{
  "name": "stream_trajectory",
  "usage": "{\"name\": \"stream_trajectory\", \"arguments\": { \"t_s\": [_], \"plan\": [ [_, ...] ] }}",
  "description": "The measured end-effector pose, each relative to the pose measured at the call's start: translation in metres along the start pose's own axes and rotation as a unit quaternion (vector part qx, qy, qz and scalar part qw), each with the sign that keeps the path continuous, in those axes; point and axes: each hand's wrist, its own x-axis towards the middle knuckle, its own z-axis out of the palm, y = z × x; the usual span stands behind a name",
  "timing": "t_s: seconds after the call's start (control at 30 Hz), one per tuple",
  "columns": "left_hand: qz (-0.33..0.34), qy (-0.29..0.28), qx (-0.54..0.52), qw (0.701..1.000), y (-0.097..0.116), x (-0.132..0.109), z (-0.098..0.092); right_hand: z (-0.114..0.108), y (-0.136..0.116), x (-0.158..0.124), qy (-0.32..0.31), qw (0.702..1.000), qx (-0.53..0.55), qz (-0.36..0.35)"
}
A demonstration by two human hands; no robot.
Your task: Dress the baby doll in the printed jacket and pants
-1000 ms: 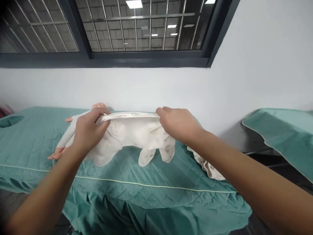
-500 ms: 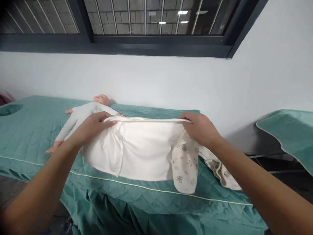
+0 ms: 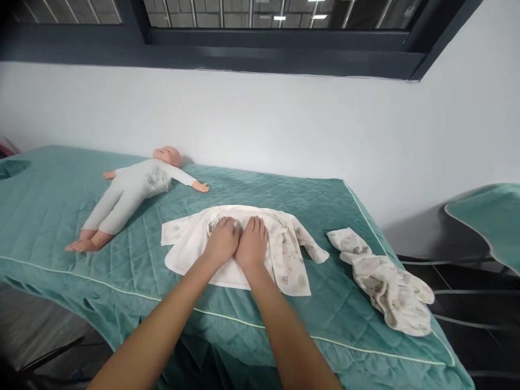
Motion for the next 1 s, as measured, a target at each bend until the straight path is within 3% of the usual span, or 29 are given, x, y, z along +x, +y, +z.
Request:
{"name": "stream_trajectory", "arguments": {
  "t_s": [0.2,0.3,0.4,0.53,0.6,0.83,1.0],
  "plan": [
    [-0.114,0.023,0.048,0.992,-0.007,0.015,0.001,-0.028,0.033,0.025,0.018,0.993,-0.02,0.115],
    [-0.147,0.045,0.031,0.988,0.005,0.012,-0.001,-0.038,0.042,0.022,0.049,0.99,-0.002,0.13],
    [-0.169,0.079,0.007,0.983,0.022,0.009,0.0,-0.041,0.042,0.021,0.12,0.981,0.074,0.135],
    [-0.196,0.13,-0.022,0.972,0.04,0.018,0.011,-0.039,0.033,0.037,0.274,0.918,0.235,0.164],
    [-0.206,0.14,-0.031,0.968,0.043,0.026,0.017,-0.036,0.031,0.048,0.31,0.895,0.262,0.184],
    [-0.164,0.113,0.018,0.98,0.023,0.059,0.018,-0.031,0.052,0.083,0.23,0.925,0.205,0.222],
    [-0.142,0.076,0.059,0.985,0.015,0.091,0.017,-0.036,0.071,0.112,0.184,0.954,0.132,0.195]
  ]
}}
